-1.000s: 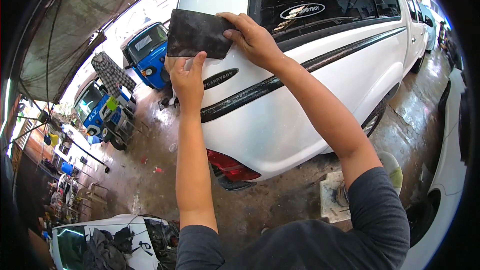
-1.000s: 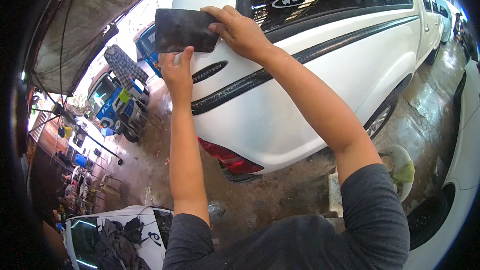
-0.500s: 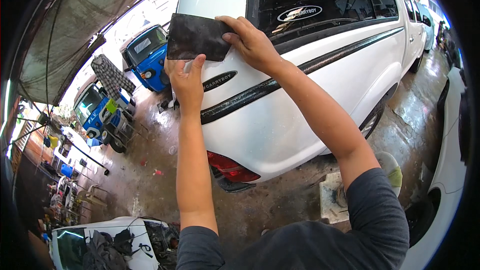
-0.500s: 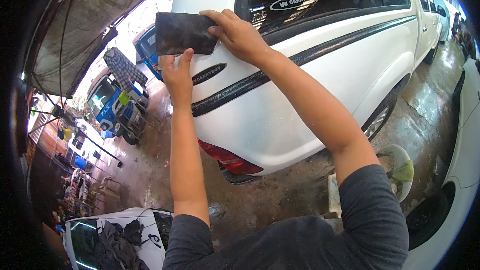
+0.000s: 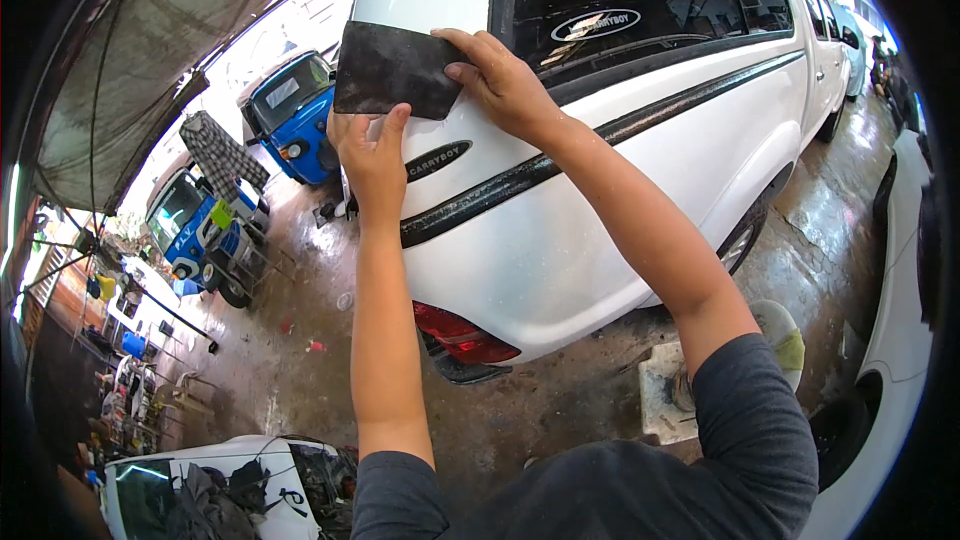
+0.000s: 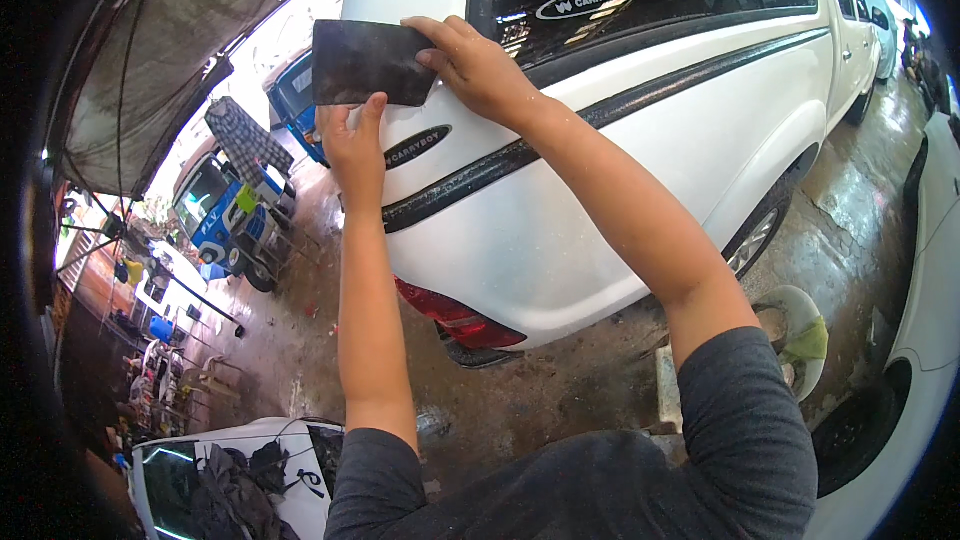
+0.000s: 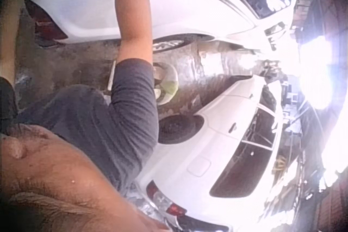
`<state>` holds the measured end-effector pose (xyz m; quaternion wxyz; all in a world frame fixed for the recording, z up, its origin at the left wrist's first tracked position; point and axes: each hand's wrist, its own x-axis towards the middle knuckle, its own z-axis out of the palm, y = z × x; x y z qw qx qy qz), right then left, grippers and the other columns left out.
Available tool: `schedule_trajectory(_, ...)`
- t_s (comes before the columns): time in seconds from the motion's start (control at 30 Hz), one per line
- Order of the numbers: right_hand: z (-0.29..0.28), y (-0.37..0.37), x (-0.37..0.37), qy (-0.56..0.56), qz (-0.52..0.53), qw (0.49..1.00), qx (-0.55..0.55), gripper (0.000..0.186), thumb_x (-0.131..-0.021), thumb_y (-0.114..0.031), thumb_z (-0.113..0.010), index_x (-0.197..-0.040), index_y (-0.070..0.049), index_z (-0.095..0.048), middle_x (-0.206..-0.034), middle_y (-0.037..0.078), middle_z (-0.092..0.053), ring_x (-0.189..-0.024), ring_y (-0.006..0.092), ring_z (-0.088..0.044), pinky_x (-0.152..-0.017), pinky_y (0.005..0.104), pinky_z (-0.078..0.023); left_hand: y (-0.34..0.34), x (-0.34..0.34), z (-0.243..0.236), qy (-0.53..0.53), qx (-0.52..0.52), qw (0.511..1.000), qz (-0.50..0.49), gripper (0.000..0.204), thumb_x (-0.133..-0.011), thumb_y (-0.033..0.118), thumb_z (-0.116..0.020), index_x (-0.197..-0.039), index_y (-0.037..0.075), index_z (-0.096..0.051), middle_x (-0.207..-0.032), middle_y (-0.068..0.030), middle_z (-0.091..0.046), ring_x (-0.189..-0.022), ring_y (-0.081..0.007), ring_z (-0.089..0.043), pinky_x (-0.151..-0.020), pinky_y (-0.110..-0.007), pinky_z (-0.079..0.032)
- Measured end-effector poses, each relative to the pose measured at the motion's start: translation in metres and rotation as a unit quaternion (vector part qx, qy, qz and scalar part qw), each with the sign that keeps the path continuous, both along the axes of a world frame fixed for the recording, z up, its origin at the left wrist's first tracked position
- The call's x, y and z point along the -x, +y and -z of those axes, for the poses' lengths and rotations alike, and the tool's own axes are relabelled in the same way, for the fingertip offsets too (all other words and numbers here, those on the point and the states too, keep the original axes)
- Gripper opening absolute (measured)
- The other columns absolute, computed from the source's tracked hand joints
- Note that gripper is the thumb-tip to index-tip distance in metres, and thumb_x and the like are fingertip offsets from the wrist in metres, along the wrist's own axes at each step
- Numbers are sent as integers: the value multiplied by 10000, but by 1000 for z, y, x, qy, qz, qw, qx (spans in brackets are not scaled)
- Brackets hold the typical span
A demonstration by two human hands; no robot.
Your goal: The person sands the rear panel of a white truck using a sanding block, dipping the block into a bucket of water and wiping the surface with their hand between sanding passes.
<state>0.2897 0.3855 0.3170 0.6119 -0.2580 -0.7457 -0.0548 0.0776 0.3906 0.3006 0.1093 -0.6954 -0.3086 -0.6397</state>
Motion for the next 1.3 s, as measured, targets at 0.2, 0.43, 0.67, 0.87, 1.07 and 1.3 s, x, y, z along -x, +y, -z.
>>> schedule_trajectory(0.2,3,5,-5,-15,9,1000,-13,435,-1027,-167,-606,-1456,-164,-530,-1106,153,-616,-983,321,-649,-880,399,-526,-8,-5,9,-10,13,999,37,356,-917,316,-791,-997,-24,-728,-1343,-194,-619,-1388,-333,-415,-1145,-455,-324)
schedule_trajectory(0.43,5,2,0,-20,13,1000,-10,423,-1033,-200,-596,-1450,-198,-530,-1102,163,-610,-967,353,-662,-845,427,-545,-6,2,10,14,28,999,7,347,-915,280,-796,-1044,-35,-728,-1382,-195,-605,-1415,-329,-397,-1150,-448,-321)
schedule_trajectory(0.67,3,3,0,-21,31,999,-18,425,-1032,-132,-599,-1452,-147,-544,-1118,138,-624,-998,271,-638,-894,373,-517,-5,1,10,14,8,1000,14,346,-908,276,-799,-1053,-30,-732,-1390,-200,-604,-1418,-340,-396,-1161,-450,-303)
schedule_trajectory(0.87,2,6,-2,-10,21,1000,-18,437,-1027,-201,-604,-1456,-185,-524,-1080,162,-613,-965,350,-660,-843,423,-544,-4,-1,8,12,25,1000,8,321,-905,258,-803,-1033,-31,-745,-1403,-200,-599,-1428,-343,-384,-1168,-452,-300)
schedule_trajectory(1.07,-1,2,-2,-19,26,999,-13,437,-1023,-132,-616,-1454,-141,-545,-1081,131,-610,-935,263,-621,-855,361,-511,-6,-1,6,17,19,1000,1,327,-905,259,-804,-1001,-47,-739,-1395,-209,-601,-1449,-341,-363,-1171,-452,-300)
schedule_trajectory(1.3,3,2,-4,-9,14,1000,-11,440,-1017,-126,-623,-1449,-150,-549,-1101,122,-607,-930,271,-616,-858,360,-513,-15,-10,8,-4,21,999,26,316,-906,249,-803,-994,-48,-737,-1421,-210,-584,-1474,-345,-326,-1171,-450,-306)
